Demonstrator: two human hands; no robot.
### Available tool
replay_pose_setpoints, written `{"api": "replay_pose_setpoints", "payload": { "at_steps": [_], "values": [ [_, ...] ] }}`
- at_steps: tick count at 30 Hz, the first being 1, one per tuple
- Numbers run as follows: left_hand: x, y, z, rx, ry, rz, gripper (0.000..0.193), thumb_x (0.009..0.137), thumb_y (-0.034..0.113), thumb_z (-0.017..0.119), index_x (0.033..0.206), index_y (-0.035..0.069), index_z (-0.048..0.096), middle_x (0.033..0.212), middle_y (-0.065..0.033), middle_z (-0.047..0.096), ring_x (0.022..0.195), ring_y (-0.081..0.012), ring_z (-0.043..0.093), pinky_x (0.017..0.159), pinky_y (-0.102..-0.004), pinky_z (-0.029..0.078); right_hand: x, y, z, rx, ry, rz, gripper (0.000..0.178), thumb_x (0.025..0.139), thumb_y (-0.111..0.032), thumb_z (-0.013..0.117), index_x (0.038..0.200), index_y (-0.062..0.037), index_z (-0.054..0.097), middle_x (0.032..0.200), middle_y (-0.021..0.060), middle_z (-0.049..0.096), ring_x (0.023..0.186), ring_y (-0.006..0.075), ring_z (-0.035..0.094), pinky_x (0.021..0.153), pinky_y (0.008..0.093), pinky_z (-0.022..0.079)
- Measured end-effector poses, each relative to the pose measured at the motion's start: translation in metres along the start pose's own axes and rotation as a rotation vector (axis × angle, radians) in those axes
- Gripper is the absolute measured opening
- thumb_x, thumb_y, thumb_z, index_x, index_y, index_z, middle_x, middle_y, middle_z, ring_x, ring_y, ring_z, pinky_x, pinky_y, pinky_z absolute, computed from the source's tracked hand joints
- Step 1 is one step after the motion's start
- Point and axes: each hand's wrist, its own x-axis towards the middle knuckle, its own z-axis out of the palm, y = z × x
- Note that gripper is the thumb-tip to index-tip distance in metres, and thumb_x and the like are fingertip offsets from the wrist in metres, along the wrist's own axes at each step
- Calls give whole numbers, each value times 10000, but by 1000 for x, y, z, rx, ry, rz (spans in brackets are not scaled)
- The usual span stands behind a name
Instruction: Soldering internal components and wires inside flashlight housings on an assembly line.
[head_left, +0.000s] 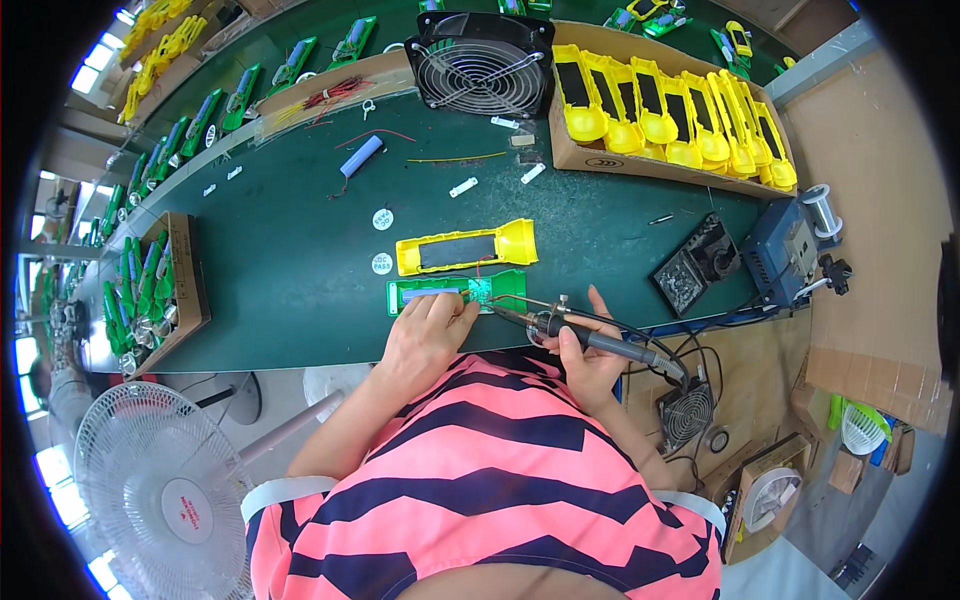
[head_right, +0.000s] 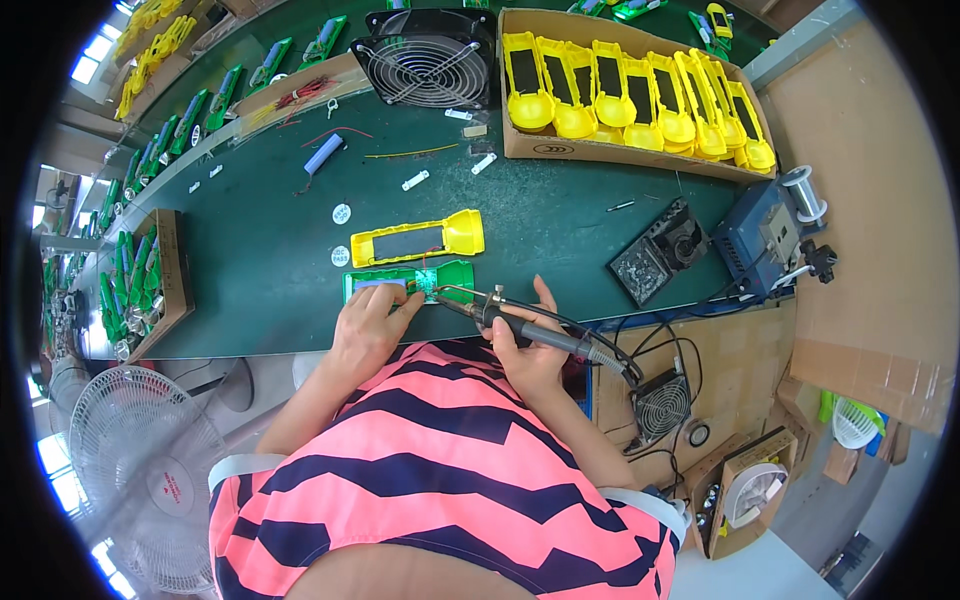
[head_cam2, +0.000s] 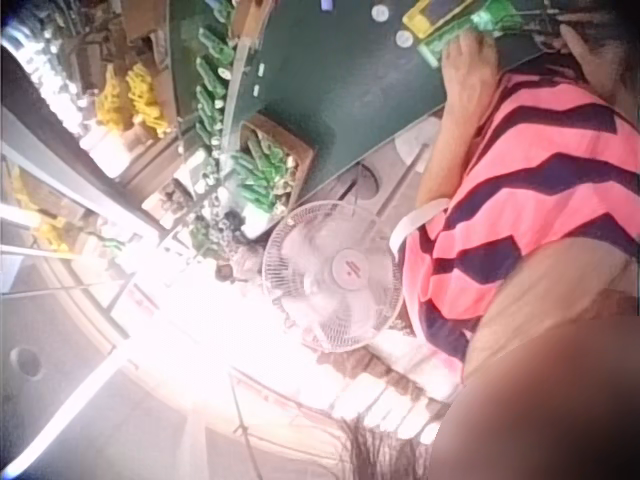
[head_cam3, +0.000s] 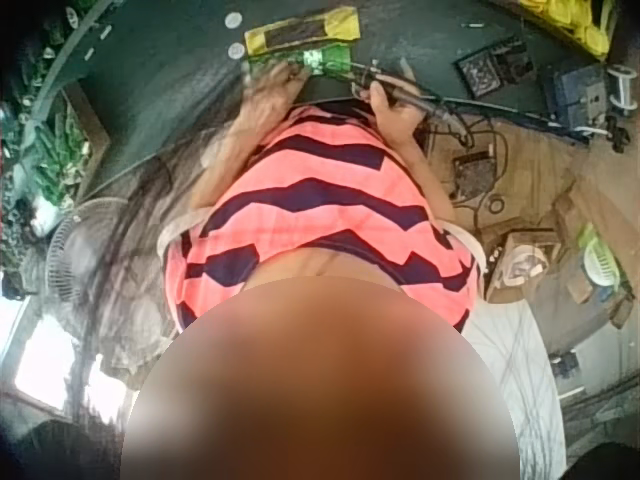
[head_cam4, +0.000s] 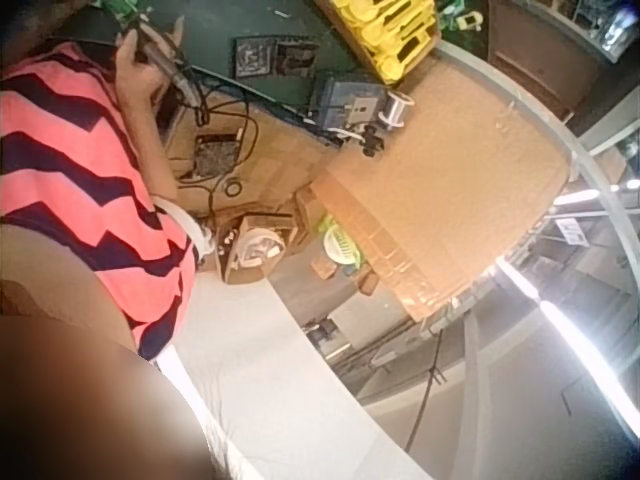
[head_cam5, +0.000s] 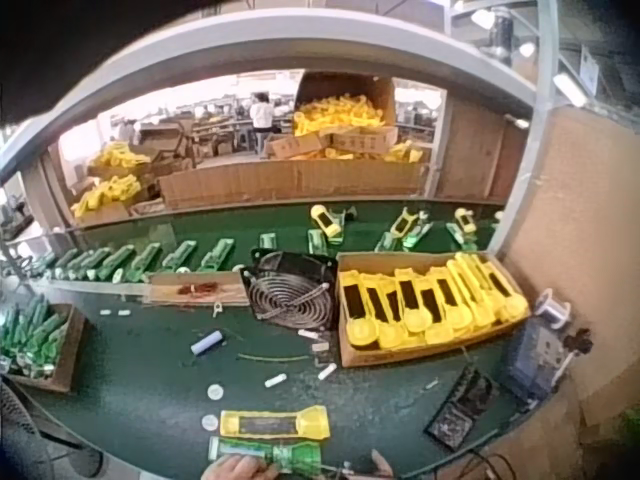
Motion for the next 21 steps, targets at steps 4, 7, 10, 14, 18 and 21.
{"api": "replay_pose_setpoints", "payload": {
  "at_steps": [4, 7, 10, 14, 18, 21],
  "values": [
    [1, 1, 0, 2, -7, -3, 228, 711, 64, 559, 930, 13, 596, 778, -59, 445, 703, -188, 505, 629, -297, 427, 0, 2, 2, -6, -4, -4, 151, 738, 0, 580, 887, -11, 559, 615, 22, 626, 646, 90, 601, 1025, 469, 192],
    [0, 1, 0, 3, -8, -8, 225, 713, 63, 557, 929, 13, 596, 778, -60, 445, 704, -189, 505, 631, -298, 426, 0, 4, 3, 7, 13, -16, 152, 738, -1, 581, 889, -8, 561, 615, 24, 626, 646, 92, 602, 1026, 467, 192],
    [0, 0, -1, 6, -22, -11, 223, 714, 65, 553, 928, 14, 586, 782, -62, 444, 707, -191, 507, 636, -299, 425, 1, 4, 3, 35, -18, -13, 153, 739, -2, 582, 890, -7, 562, 612, 24, 624, 645, 92, 602, 1026, 465, 192],
    [0, 0, -1, 8, -29, -13, 230, 711, 69, 549, 932, 14, 576, 787, -65, 441, 711, -195, 507, 640, -300, 426, 0, 3, 3, 62, 5, -4, 147, 743, -3, 580, 888, -5, 562, 613, 20, 623, 650, 90, 602, 1028, 463, 191],
    [2, 1, -2, 15, -45, -3, 237, 713, 70, 545, 940, 8, 573, 792, -67, 438, 717, -197, 505, 647, -301, 426, 0, 0, -1, 45, 9, -14, 137, 754, 2, 564, 890, 7, 551, 603, 36, 624, 640, 96, 611, 1041, 459, 167],
    [1, 2, -2, 12, -49, -12, 244, 710, 68, 543, 944, 2, 570, 793, -70, 436, 720, -199, 500, 650, -301, 424, 1, -3, 0, 82, 25, -31, 135, 759, 4, 557, 893, 15, 543, 592, 49, 623, 637, 102, 621, 1048, 458, 151]
  ]
}}
